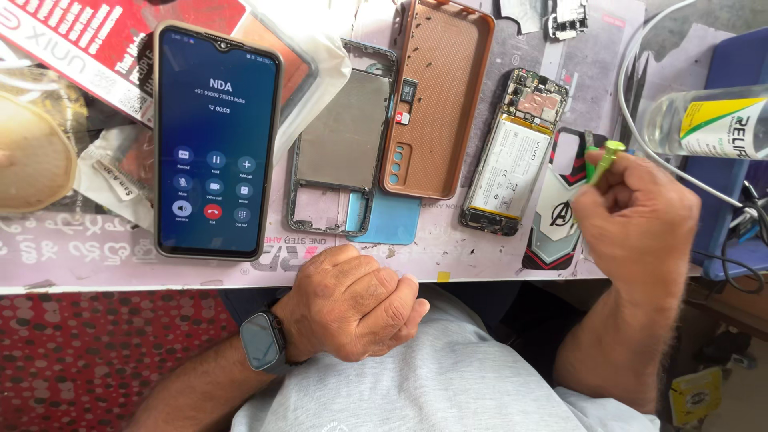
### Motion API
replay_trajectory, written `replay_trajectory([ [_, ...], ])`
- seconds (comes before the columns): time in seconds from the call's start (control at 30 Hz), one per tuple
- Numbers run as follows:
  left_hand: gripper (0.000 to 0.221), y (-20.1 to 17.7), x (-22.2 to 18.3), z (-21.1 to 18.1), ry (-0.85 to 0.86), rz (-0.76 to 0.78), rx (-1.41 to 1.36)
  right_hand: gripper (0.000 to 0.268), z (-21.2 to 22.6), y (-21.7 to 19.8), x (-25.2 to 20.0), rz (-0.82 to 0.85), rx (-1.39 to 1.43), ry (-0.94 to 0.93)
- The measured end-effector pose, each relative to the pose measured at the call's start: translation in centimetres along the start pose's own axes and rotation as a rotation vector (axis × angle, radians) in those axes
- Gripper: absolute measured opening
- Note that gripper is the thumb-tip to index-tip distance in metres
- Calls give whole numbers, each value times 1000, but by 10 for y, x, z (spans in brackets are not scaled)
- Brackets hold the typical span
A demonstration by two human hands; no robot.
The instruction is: The person disassembles a Vivo smartphone, removes the back cover, and uses a green plastic pry tool to detach the battery connector. They then use a blue plastic spudger to lift the battery and a green screwdriver to remove screws from the motherboard area. The person also handles a second phone that rings during the process.
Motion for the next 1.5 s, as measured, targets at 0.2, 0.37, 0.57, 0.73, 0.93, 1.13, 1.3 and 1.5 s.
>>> replay_trajectory([
  [0.2,16,3,-6,1,9,-7,-37,11,15,-15,-5,42,216,-35],
  [0.37,16,2,-5,1,24,-28,-49,19,36,-9,8,20,450,-104],
  [0.57,19,-4,-5,2,20,5,-68,29,42,11,21,-172,605,-379],
  [0.73,18,-3,-11,0,-4,-16,-81,30,48,26,38,-167,591,-480],
  [0.93,18,-2,-9,1,9,-30,-85,32,58,42,61,-193,579,-577],
  [1.13,19,-5,-6,3,19,-7,-89,33,64,50,65,-157,630,-531],
  [1.3,20,-3,-3,4,17,-23,-95,35,70,61,76,-193,589,-532],
  [1.5,20,-2,-1,3,10,-13,-88,34,73,67,79,-157,627,-498],
])
Point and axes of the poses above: each hand's wrist, its own x-axis towards the middle knuckle, its own y-axis out of the palm, z = x × y, the point moved 1 cm from there along x, towards the middle knuckle, and after that the axes turned 8 degrees about -x, right-handed, at the moved point
